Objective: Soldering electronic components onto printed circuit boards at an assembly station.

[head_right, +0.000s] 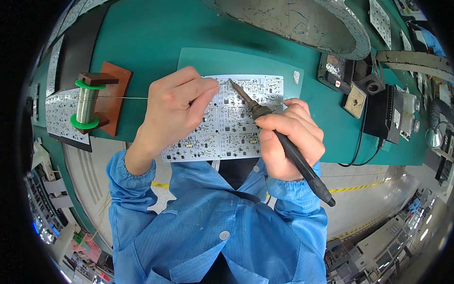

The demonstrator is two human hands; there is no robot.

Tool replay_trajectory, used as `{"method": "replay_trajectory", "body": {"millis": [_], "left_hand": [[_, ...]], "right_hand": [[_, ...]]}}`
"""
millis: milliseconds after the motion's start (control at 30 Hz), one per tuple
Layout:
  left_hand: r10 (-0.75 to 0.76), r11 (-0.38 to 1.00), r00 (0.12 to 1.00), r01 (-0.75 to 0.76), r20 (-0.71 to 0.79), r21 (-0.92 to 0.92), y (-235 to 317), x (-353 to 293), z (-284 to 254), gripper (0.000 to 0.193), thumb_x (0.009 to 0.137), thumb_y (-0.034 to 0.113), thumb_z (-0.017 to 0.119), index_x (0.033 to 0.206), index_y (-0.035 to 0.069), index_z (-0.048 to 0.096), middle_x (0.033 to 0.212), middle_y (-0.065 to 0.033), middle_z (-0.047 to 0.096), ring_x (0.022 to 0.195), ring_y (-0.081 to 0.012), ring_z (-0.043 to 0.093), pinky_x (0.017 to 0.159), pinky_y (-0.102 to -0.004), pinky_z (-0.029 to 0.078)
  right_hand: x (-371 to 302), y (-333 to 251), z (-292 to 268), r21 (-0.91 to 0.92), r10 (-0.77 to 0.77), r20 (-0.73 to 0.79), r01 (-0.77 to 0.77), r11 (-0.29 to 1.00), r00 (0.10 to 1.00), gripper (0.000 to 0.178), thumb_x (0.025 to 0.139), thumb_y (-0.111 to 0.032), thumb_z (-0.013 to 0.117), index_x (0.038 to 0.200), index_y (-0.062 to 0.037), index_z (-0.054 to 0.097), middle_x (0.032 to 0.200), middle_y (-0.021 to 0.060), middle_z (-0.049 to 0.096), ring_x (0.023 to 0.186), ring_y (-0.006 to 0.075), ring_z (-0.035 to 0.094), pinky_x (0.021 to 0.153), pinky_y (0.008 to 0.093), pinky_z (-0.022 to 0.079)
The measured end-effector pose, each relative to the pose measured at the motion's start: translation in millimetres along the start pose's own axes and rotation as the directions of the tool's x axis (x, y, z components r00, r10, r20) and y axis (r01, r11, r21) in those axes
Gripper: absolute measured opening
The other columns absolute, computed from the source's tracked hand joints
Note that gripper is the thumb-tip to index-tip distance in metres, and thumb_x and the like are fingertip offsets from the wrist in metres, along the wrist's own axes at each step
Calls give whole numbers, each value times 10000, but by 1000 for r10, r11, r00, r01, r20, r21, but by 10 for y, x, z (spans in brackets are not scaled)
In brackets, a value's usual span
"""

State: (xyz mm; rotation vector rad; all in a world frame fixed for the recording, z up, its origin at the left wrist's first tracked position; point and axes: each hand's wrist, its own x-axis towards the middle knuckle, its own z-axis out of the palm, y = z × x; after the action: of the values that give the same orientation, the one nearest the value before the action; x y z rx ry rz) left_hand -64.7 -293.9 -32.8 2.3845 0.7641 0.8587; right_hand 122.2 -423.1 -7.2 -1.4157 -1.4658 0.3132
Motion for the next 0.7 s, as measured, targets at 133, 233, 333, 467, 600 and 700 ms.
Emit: {"method": "replay_trajectory", "body": {"millis": [133,233,333,467,600,700], "left_hand": [[3,1000,1000,-3,4,12,4,-4,0,54,788,45,724,840,60,731,680,-57,579,544,-210,561,484,-323,425],[8,1000,1000,-8,4,19,7,4,-2,57,785,45,726,840,59,731,681,-57,582,545,-211,562,484,-324,427],[11,1000,1000,-11,1,23,14,2,-19,60,781,34,727,838,51,729,681,-57,584,545,-209,561,484,-325,427],[1,1000,999,-3,-44,-25,30,-30,-70,89,771,-14,713,848,31,720,694,-65,596,541,-200,558,482,-319,423],[-58,998,991,54,-116,-41,50,-109,-172,92,776,-13,677,844,50,680,707,-73,587,571,-232,591,481,-318,451],[-242,967,962,229,-123,-111,101,-279,-308,82,831,-32,645,886,26,665,753,-83,628,588,-177,603,501,-276,455]], "right_hand": [[9,16,11,4,-7,14,7,1000,1000,134,759,-128,696,823,-10,692,611,67,605,584,226,571,780,432,468],[12,21,24,8,-14,22,14,1000,1000,134,752,-121,695,825,-9,693,618,72,614,588,230,575,768,431,467],[21,28,29,7,-23,21,23,1000,1000,137,744,-114,695,826,-5,691,618,76,612,584,227,569,763,429,466],[4,35,-5,20,-18,-27,18,1000,999,139,739,-104,687,826,4,686,617,80,600,576,221,551,762,436,466],[-135,51,-99,-6,2,-134,-3,1000,991,187,789,-154,696,842,24,673,641,79,597,600,209,551,803,457,465],[-280,118,-234,-20,-9,-270,3,1000,963,244,822,-200,689,879,36,669,660,86,594,626,211,554,838,456,461]]}}
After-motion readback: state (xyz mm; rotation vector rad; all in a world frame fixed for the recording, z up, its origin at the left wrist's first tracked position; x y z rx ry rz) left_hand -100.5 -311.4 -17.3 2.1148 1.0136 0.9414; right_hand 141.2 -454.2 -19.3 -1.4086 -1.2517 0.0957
